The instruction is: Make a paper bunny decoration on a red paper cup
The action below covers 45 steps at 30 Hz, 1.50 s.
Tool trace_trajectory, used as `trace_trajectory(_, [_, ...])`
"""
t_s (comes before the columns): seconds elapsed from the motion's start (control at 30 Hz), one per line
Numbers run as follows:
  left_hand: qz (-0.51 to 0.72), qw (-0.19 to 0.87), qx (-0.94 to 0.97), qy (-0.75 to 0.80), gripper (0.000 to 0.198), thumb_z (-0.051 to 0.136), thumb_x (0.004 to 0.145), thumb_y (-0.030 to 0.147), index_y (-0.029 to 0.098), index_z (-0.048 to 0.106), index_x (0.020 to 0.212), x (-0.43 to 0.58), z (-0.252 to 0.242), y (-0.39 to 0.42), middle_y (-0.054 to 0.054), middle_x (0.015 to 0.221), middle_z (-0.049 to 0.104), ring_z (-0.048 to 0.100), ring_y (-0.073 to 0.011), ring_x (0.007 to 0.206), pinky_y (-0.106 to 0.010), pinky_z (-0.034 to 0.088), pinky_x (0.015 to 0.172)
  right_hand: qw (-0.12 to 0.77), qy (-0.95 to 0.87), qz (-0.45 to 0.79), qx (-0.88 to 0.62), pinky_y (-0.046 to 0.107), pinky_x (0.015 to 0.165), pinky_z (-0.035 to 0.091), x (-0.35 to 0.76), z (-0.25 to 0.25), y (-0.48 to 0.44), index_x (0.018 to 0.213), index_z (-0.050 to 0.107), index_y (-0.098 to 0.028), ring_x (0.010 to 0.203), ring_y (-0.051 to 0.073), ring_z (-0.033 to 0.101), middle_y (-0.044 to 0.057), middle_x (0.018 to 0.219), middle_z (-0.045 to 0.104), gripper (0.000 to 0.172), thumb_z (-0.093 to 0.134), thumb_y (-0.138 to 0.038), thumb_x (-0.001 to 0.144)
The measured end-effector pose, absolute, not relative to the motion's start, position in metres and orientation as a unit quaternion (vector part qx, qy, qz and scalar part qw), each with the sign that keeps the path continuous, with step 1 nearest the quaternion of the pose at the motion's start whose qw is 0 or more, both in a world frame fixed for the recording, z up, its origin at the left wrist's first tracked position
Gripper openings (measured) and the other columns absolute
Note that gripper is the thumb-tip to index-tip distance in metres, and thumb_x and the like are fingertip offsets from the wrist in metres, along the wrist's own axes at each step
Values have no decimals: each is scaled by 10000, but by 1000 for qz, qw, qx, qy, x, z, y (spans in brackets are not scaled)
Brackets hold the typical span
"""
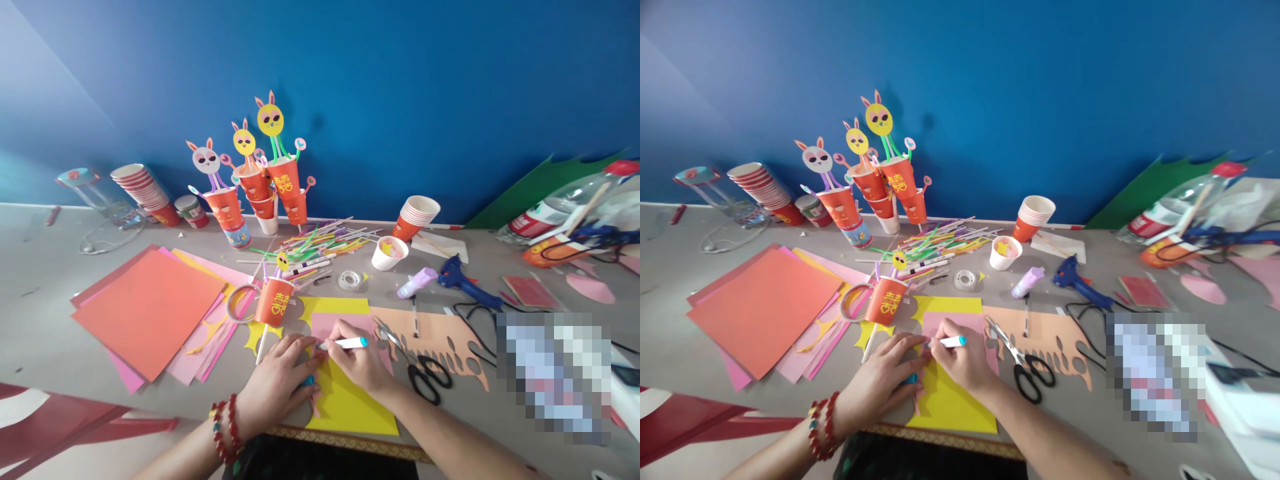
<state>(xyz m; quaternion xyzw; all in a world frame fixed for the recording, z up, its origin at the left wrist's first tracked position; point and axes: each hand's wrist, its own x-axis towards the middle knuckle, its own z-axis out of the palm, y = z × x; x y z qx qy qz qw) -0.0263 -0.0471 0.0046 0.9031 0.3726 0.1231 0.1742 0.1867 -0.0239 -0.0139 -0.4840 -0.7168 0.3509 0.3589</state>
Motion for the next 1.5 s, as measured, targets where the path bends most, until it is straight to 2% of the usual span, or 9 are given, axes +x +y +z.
trace_trajectory(0.27, [125, 178, 901, 374, 483, 565, 950, 397, 299, 502, 1419, -27, 5, -47, -107, 1388, 516, 491, -325, 1228, -509, 523, 965, 354, -717, 353, -485, 230, 514, 343, 187, -13, -24, 707, 435, -236, 536, 134, 485, -49, 591, 499, 234, 507, -291, 924])
trace_trajectory(0.43, [133, 175, 901, 373, 476, 567, 950, 396, 297, 511, 1412, -26, 6, -47, -106, 1379, 524, 499, -316, 1221, -498, 529, 962, 354, -721, 353, -480, 231, 547, 382, 187, -14, -24, 726, 468, -232, 574, 143, 538, -34, 625, 565, 222, 496, -305, 934])
trace_trajectory(0.63, [137, 174, 901, 373, 466, 560, 954, 386, 292, 514, 1408, -26, 5, -47, -109, 1377, 524, 497, -318, 1221, -499, 527, 963, 359, -719, 347, -484, 229, 511, 358, 186, -14, -23, 703, 456, -236, 537, 139, 496, -37, 587, 525, 225, 492, -294, 918])
trace_trajectory(0.8, [124, 178, 901, 376, 472, 550, 960, 397, 294, 500, 1417, -26, 5, -48, -105, 1397, 508, 483, -323, 1235, -510, 516, 974, 354, -724, 348, -479, 231, 547, 381, 186, -15, -23, 725, 467, -234, 569, 146, 536, -29, 620, 566, 210, 493, -291, 926])
trace_trajectory(1.5, [115, 183, 902, 374, 496, 550, 958, 412, 295, 480, 1435, -26, 4, -47, -110, 1401, 501, 479, -332, 1233, -527, 519, 968, 357, -712, 364, -483, 234, 529, 328, 188, -19, -24, 720, 426, -233, 549, 131, 466, -51, 608, 482, 216, 503, -269, 919])
